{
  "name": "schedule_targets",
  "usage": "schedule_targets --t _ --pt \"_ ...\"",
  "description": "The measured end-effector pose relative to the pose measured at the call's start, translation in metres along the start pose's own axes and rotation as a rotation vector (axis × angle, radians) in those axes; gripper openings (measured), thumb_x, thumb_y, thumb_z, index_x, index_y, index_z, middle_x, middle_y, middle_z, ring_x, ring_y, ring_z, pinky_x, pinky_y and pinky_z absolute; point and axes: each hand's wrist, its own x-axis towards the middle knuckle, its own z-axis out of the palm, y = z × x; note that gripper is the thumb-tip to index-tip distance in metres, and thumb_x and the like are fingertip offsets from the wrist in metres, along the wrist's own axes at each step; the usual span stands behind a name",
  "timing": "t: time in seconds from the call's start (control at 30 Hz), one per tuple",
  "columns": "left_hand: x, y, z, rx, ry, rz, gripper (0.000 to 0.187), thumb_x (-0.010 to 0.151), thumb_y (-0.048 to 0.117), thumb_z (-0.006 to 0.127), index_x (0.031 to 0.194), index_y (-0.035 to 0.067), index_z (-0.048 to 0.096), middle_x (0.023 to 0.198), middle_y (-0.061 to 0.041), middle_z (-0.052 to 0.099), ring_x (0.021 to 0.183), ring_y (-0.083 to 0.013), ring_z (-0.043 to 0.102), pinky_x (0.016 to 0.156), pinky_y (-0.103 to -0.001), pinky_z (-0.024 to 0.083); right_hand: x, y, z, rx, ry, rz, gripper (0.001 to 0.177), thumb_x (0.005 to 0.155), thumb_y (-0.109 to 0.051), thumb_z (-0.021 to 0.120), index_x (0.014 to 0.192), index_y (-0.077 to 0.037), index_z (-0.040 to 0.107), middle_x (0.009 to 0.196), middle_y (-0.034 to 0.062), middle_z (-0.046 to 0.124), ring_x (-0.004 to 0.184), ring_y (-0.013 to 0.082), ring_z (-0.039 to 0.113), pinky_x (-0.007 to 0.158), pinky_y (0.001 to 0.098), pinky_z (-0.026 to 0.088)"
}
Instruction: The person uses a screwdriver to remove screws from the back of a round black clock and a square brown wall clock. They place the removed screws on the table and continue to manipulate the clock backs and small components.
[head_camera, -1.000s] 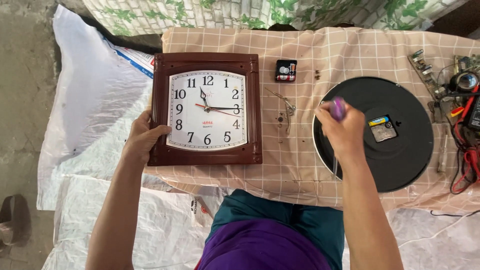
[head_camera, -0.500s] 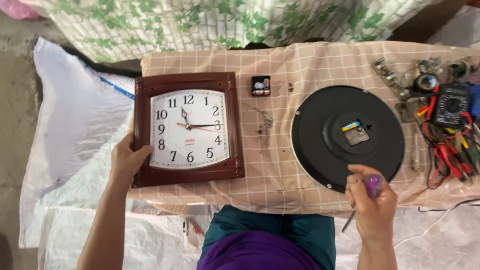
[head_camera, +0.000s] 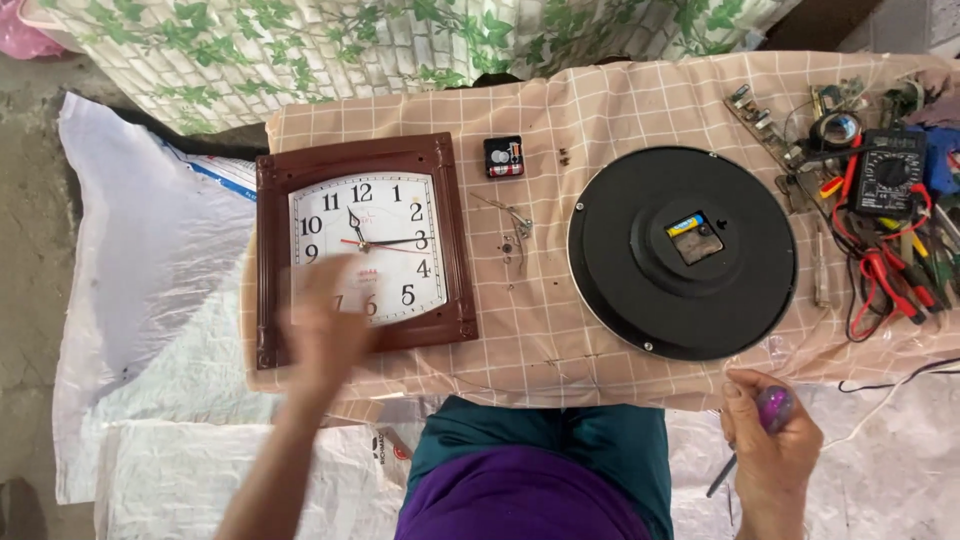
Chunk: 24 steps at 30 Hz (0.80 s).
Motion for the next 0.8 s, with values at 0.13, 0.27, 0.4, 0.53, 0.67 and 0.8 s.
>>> schedule_targets --t 0.13,0.27,0.4,0.53,0.67,0.8 --pt "0.005 0.078 0.073 -0.292 -0.215 0.259 0.015 0.091 0.007 0.075 0.106 0.009 0.075 0.102 -0.008 0.074 0.095 -0.0254 0.066 0.086 -0.037 0.054 -0.012 -0.013 0.001 -0.056 0.022 0.015 0.014 0.102 -0.007 0.067 0.113 0.003 0.067 0.063 0.0041 0.044 0.054 0.0126 0.039 0.053 0.0267 0.033" --pt "0.002 0.096 0.132 0.040 -0.569 0.232 0.008 0.092 0.010 0.066 0.091 0.006 0.073 0.098 -0.009 0.073 0.099 -0.0287 0.064 0.088 -0.045 0.049 -0.017 -0.014 -0.014 -0.062 0.087 -0.004 0.019 0.100 -0.009 0.070 0.117 0.001 0.067 0.071 0.0024 0.048 0.056 0.0097 0.039 0.050 0.0241 0.033" --pt "0.013 0.111 0.137 0.102 -0.703 0.147 0.011 0.089 0.001 0.065 0.090 0.004 0.076 0.104 -0.012 0.074 0.100 -0.0310 0.061 0.091 -0.046 0.042 -0.022 -0.001 -0.035 -0.132 0.119 0.031 0.019 0.100 -0.007 0.071 0.117 0.002 0.069 0.065 0.0030 0.043 0.057 0.0120 0.040 0.052 0.0263 0.035" --pt "0.013 0.115 0.136 0.134 -0.773 0.070 0.018 0.095 0.003 0.057 0.099 0.007 0.074 0.110 -0.012 0.073 0.096 -0.0268 0.061 0.096 -0.044 0.037 -0.029 0.003 -0.044 -0.131 0.134 0.042 0.015 0.101 -0.007 0.070 0.115 0.000 0.069 0.069 0.0012 0.044 0.058 0.0112 0.041 0.052 0.0252 0.034" --pt "0.010 0.108 0.147 0.188 -0.698 0.235 0.024 0.081 -0.012 0.066 0.098 0.004 0.070 0.103 -0.014 0.070 0.098 -0.0320 0.060 0.091 -0.047 0.041 -0.033 0.001 -0.048 -0.158 0.211 0.064 0.014 0.100 -0.008 0.070 0.112 -0.002 0.070 0.066 0.0026 0.047 0.056 0.0091 0.039 0.051 0.0226 0.033" --pt "0.047 0.121 0.143 0.027 -0.734 -0.077 0.026 0.098 0.004 0.048 0.089 0.005 0.072 0.094 -0.014 0.075 0.086 -0.0254 0.064 0.093 -0.043 0.044 -0.033 0.006 -0.056 -0.189 0.240 0.114 0.011 0.103 -0.012 0.071 0.111 -0.006 0.070 0.069 0.0027 0.049 0.059 0.0113 0.043 0.057 0.0250 0.036"
